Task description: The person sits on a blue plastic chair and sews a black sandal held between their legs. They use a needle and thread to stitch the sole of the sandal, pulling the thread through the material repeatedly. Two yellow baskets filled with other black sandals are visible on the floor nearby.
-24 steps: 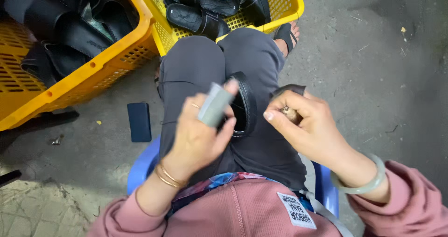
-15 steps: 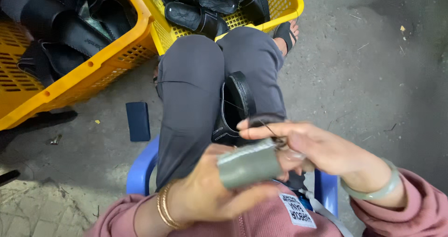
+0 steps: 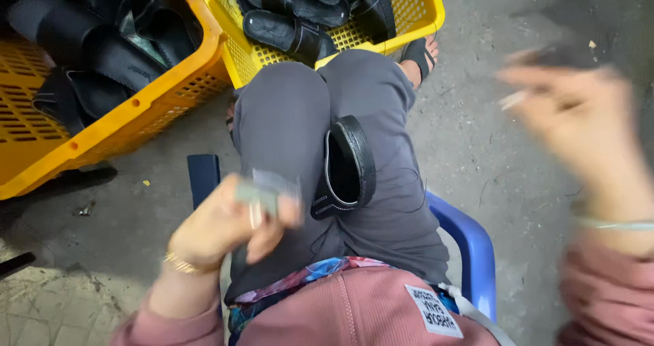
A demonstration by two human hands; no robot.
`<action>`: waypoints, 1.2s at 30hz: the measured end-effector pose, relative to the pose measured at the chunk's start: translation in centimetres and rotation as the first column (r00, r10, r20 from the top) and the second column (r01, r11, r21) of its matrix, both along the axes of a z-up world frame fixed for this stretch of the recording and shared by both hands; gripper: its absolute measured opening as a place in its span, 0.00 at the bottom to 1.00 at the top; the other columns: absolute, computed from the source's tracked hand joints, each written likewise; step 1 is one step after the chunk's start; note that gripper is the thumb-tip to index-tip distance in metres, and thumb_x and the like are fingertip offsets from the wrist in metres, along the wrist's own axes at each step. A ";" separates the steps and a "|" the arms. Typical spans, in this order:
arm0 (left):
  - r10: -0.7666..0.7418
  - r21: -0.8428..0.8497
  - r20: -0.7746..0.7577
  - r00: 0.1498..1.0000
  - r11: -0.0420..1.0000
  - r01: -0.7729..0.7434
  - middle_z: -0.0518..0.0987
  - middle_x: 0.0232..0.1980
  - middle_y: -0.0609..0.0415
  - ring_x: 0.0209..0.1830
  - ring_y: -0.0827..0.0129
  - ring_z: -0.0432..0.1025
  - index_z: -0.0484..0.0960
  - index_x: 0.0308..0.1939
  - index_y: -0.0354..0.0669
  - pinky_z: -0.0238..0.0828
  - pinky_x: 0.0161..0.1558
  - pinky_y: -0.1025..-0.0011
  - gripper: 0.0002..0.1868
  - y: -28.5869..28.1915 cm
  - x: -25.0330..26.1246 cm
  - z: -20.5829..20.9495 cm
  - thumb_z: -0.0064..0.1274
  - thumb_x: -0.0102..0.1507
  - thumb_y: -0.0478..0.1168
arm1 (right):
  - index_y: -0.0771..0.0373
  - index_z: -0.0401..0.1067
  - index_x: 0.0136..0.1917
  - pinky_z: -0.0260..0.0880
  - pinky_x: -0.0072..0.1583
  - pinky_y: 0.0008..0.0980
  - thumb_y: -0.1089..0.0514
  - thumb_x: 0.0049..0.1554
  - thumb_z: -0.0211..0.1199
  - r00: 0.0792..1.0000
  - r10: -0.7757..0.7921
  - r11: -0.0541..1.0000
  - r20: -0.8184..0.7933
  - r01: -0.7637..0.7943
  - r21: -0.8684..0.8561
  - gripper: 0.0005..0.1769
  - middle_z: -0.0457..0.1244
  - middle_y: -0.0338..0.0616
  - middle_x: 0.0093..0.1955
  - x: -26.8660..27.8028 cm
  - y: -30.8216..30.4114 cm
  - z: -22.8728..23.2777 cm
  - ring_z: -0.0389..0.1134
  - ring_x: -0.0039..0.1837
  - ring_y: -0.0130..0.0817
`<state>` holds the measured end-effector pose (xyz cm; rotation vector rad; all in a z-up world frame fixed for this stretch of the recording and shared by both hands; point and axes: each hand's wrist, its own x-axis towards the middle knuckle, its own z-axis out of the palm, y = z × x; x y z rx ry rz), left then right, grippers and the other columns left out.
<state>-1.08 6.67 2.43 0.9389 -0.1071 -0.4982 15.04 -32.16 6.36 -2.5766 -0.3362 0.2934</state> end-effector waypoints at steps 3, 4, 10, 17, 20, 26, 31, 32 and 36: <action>0.313 0.459 0.304 0.900 0.780 -0.426 0.72 0.23 0.58 0.23 0.77 0.67 0.77 0.57 0.42 0.65 0.36 0.78 0.19 -2.4 4.2 -0.5 0.38 0.71 0.47 | 0.52 0.65 0.70 0.73 0.49 0.21 0.56 0.56 0.59 0.901 0.307 0.879 -0.306 -0.145 0.454 0.27 0.74 0.36 0.40 -4.8 7.0 -2.7 0.77 0.43 0.22; 0.313 0.459 0.305 0.899 0.779 -0.427 0.72 0.23 0.58 0.23 0.77 0.67 0.77 0.57 0.42 0.65 0.36 0.78 0.19 -2.2 5.3 0.1 0.38 0.71 0.47 | 0.52 0.65 0.70 0.73 0.49 0.21 0.56 0.56 0.59 0.902 0.307 0.879 -0.305 -0.146 0.455 0.27 0.74 0.36 0.40 -5.0 7.4 -3.2 0.77 0.43 0.22; 0.708 -0.010 -0.296 0.641 0.668 -0.744 0.82 0.37 0.47 0.43 0.56 0.79 0.78 0.53 0.42 0.81 0.52 0.60 0.19 5.0 9.8 -4.8 0.45 0.66 0.50 | 0.63 0.71 0.36 0.57 0.33 0.20 0.62 0.56 0.60 0.909 0.212 0.733 -0.359 0.095 0.674 0.07 0.70 0.49 0.49 -5.9 8.3 -3.7 0.56 0.28 0.20; 0.762 0.272 -0.184 0.621 0.646 -0.713 0.45 0.13 0.67 0.10 0.83 0.44 0.76 0.33 0.41 0.46 0.18 0.80 0.18 5.5 9.0 -6.9 0.50 0.63 0.53 | 0.62 0.62 0.31 0.54 0.36 0.30 0.53 0.56 0.61 0.668 0.348 0.171 -0.658 0.645 0.745 0.17 0.52 0.42 0.23 -7.9 8.1 -3.1 0.52 0.25 0.31; 0.664 0.213 -0.132 0.736 0.744 -0.633 0.61 0.23 0.60 0.24 0.72 0.59 0.77 0.34 0.43 0.63 0.34 0.69 0.15 9.0 6.3 -5.9 0.49 0.67 0.49 | 0.61 0.68 0.36 0.60 0.33 0.29 0.49 0.57 0.61 0.765 0.076 0.452 -0.639 0.545 0.706 0.15 0.57 0.41 0.22 -5.6 4.6 -3.5 0.57 0.22 0.27; 0.268 0.875 0.425 0.865 -0.365 -0.316 0.76 0.53 0.39 0.52 0.53 0.66 0.84 0.54 0.38 0.59 0.51 0.59 0.23 17.1 0.3 -6.0 0.69 0.61 0.49 | 0.64 0.70 0.70 0.70 0.46 0.32 0.68 0.69 0.54 0.923 -0.256 0.957 0.287 0.201 0.209 0.17 0.65 0.49 0.60 -3.9 0.9 -2.8 0.64 0.48 0.33; 0.244 0.750 0.566 0.788 0.245 -0.614 0.65 0.59 0.46 0.60 0.57 0.64 0.66 0.60 0.39 0.62 0.63 0.60 0.37 -2.7 3.7 2.2 0.62 0.50 0.46 | 0.48 0.73 0.62 0.66 0.42 0.25 0.51 0.60 0.54 0.993 -0.008 0.969 -0.116 0.036 0.244 0.18 0.70 0.32 0.33 -6.7 10.5 -2.7 0.66 0.33 0.19; -0.038 0.858 0.509 0.860 0.106 -0.503 0.53 0.69 0.43 0.69 0.50 0.46 0.64 0.65 0.41 0.44 0.63 0.42 0.51 -4.8 3.6 1.2 0.63 0.45 0.62 | 0.49 0.73 0.63 0.67 0.35 0.25 0.51 0.59 0.54 0.946 0.011 0.945 -0.324 0.096 0.314 0.19 0.68 0.37 0.30 -7.1 11.4 -3.6 0.68 0.33 0.21; -0.227 0.865 0.485 0.844 -0.016 -0.501 0.63 0.70 0.40 0.77 0.42 0.40 0.64 0.65 0.35 0.28 0.59 0.17 0.60 -8.5 3.2 0.0 0.62 0.43 0.75 | 0.52 0.76 0.61 0.67 0.29 0.24 0.47 0.60 0.50 0.861 0.028 0.880 -0.508 0.220 0.421 0.22 0.64 0.41 0.28 -8.7 11.8 -5.2 0.67 0.32 0.24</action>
